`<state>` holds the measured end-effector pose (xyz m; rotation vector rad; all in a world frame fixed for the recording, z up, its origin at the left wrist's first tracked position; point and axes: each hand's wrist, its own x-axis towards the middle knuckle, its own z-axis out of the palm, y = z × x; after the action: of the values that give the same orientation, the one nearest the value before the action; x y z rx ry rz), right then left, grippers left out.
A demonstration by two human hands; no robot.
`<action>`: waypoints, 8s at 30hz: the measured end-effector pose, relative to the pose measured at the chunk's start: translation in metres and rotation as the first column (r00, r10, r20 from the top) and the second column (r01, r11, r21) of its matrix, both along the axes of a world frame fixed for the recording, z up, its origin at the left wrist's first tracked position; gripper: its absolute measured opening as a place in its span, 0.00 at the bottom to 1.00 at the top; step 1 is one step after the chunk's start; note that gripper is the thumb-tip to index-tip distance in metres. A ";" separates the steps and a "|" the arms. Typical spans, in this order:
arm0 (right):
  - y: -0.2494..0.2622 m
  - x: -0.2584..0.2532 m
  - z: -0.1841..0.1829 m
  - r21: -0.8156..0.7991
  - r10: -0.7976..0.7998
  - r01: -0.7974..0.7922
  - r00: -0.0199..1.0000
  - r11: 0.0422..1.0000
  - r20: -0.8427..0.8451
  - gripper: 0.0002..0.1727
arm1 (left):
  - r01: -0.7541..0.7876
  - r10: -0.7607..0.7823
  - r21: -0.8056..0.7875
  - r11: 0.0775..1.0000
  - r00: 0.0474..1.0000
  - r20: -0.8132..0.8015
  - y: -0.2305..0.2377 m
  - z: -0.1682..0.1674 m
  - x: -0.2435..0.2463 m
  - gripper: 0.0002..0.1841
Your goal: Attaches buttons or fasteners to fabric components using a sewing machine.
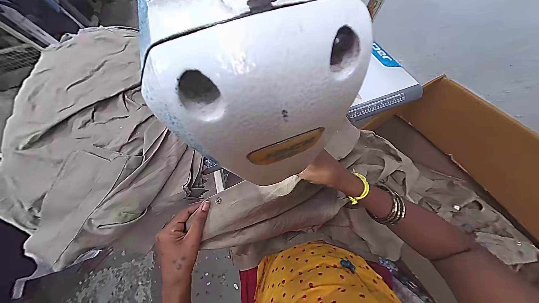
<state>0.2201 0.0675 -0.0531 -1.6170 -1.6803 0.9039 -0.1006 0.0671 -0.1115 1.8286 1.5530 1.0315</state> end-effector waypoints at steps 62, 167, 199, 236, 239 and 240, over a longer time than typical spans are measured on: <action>-0.001 0.002 -0.008 0.084 0.009 -0.008 1.000 0.996 -0.011 0.18 | -0.027 0.027 -0.003 1.000 0.997 -0.072 0.007 0.001 -0.005 0.20; 0.019 0.088 -0.043 0.676 -0.427 0.162 0.870 0.719 0.246 0.08 | 0.192 -0.093 -0.214 0.958 0.910 0.404 0.018 0.010 0.127 0.22; -0.038 0.002 -0.014 0.379 0.240 -0.242 0.969 0.893 0.054 0.16 | 0.283 -0.273 -0.021 0.959 0.940 0.204 -0.022 0.044 0.044 0.12; 0.058 0.114 -0.061 0.602 -0.365 0.007 0.801 0.799 0.475 0.11 | 0.306 -0.217 -0.198 0.931 0.901 0.375 0.010 0.009 0.118 0.27; 0.035 0.115 -0.047 0.584 -0.416 0.244 0.892 0.774 0.179 0.11 | 0.303 -0.221 -0.165 0.939 0.896 0.386 0.013 0.005 0.119 0.27; 0.028 0.117 -0.041 0.543 -0.431 0.310 0.896 0.781 0.109 0.10 | 0.287 -0.202 -0.180 0.941 0.902 0.382 0.013 0.006 0.120 0.27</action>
<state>0.3368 0.0953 -0.0945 -1.6209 -1.4892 0.0484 0.0196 0.0806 -0.1060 1.5253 1.1369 0.9538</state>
